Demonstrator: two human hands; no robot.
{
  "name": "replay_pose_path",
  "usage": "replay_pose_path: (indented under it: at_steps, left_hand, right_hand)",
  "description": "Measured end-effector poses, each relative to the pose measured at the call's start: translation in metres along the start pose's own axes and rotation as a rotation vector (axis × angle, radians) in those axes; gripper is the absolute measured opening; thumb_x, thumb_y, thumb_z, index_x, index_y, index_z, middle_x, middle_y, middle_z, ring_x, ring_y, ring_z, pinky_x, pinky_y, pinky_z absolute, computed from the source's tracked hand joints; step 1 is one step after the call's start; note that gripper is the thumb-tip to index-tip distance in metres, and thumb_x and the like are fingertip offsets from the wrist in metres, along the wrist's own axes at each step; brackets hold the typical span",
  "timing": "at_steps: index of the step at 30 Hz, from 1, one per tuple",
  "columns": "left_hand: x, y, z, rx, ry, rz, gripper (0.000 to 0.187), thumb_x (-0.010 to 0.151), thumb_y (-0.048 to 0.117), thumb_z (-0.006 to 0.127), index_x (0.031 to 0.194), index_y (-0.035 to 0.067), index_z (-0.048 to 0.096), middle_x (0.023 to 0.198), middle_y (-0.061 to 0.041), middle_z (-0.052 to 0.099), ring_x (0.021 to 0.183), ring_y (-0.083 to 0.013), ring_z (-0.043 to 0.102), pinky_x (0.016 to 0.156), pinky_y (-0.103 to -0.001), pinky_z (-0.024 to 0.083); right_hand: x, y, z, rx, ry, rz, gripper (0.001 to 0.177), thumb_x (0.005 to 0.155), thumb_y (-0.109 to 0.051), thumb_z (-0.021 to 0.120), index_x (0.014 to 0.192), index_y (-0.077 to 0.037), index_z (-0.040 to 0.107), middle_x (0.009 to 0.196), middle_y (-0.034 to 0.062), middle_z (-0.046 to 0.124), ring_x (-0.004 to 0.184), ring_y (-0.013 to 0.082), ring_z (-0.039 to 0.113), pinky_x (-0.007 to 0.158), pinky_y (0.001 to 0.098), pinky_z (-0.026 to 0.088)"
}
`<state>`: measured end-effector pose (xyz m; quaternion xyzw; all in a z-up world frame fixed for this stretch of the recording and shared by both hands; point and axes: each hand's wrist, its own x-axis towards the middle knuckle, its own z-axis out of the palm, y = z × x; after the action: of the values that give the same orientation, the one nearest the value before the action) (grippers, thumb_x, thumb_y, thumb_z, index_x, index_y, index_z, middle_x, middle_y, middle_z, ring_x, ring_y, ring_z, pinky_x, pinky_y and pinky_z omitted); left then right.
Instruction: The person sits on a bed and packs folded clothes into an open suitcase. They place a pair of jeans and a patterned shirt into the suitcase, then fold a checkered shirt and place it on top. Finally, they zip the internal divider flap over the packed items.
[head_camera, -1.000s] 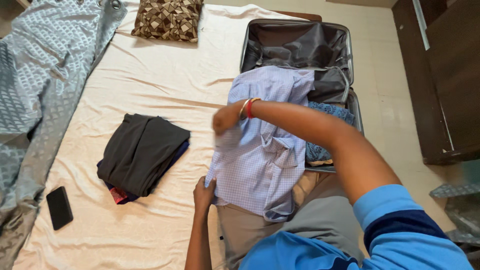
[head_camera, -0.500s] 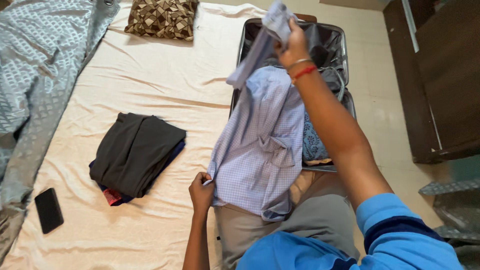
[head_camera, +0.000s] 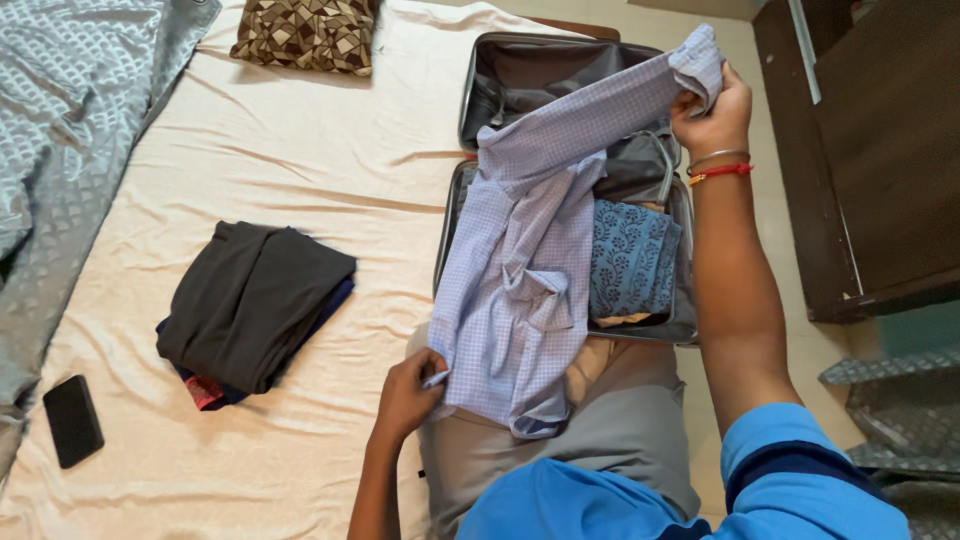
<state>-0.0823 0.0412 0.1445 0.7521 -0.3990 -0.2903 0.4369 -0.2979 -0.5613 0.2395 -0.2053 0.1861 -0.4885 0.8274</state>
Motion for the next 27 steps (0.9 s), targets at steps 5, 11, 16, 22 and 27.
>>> replay_pose_path:
  at_steps: [5, 11, 16, 22, 27]
  left_hand:
    - [-0.016, 0.045, 0.002, 0.127, -0.114, 0.074, 0.036, 0.068, -0.003, 0.07, 0.101, 0.012, 0.068, 0.079, -0.012, 0.069, 0.073, -0.028, 0.068, 0.068, -0.038, 0.052]
    - [-0.031, 0.074, 0.017, 0.424, -0.153, 0.212, 0.052, 0.064, -0.002, 0.073, 0.111, 0.017, 0.066, 0.103, -0.007, 0.068, 0.09, -0.035, 0.067, 0.072, -0.046, 0.052]
    - [-0.037, 0.084, 0.027, 0.264, -0.283, 0.349, 0.057, 0.064, -0.011, 0.062, 0.114, 0.017, 0.068, 0.104, -0.009, 0.066, 0.096, -0.0327, 0.068, 0.075, -0.044, 0.055]
    - [-0.02, 0.04, 0.054, 0.326, -0.359, 0.359, 0.052, 0.067, -0.006, 0.066, 0.115, 0.015, 0.068, 0.104, -0.012, 0.069, 0.095, -0.0346, 0.068, 0.079, -0.044, 0.054]
    - [-0.008, 0.018, 0.048, 0.264, -0.611, 0.208, 0.044, 0.074, 0.01, 0.08, 0.117, 0.012, 0.068, 0.092, -0.013, 0.07, 0.084, -0.03, 0.068, 0.073, -0.04, 0.053]
  right_hand:
    - [-0.021, -0.018, 0.007, 0.043, 0.011, -0.022, 0.033, 0.11, -0.03, 0.046, 0.109, -0.007, 0.07, 0.094, 0.0054, 0.075, 0.077, 0.018, 0.068, 0.063, 0.027, 0.052]
    - [-0.024, -0.031, -0.003, 0.071, 0.017, 0.0, 0.033, 0.11, -0.029, 0.05, 0.104, -0.004, 0.071, 0.088, 0.0065, 0.073, 0.068, 0.0154, 0.064, 0.061, 0.0244, 0.052]
    - [-0.022, -0.029, -0.011, 0.069, -0.06, 0.063, 0.028, 0.111, -0.026, 0.052, 0.101, -0.006, 0.069, 0.082, 0.0042, 0.07, 0.064, 0.0141, 0.06, 0.061, 0.0252, 0.052]
    - [-0.078, -0.019, 0.02, 0.064, -0.412, 0.099, 0.027, 0.115, -0.027, 0.055, 0.117, -0.005, 0.069, 0.092, 0.0037, 0.073, 0.06, 0.0083, 0.059, 0.057, 0.02, 0.05]
    - [-0.154, 0.018, 0.033, -0.494, -0.477, 0.035, 0.036, 0.106, -0.028, 0.055, 0.132, -0.005, 0.063, 0.12, 0.0083, 0.073, 0.107, 0.0191, 0.072, 0.093, 0.0337, 0.059]
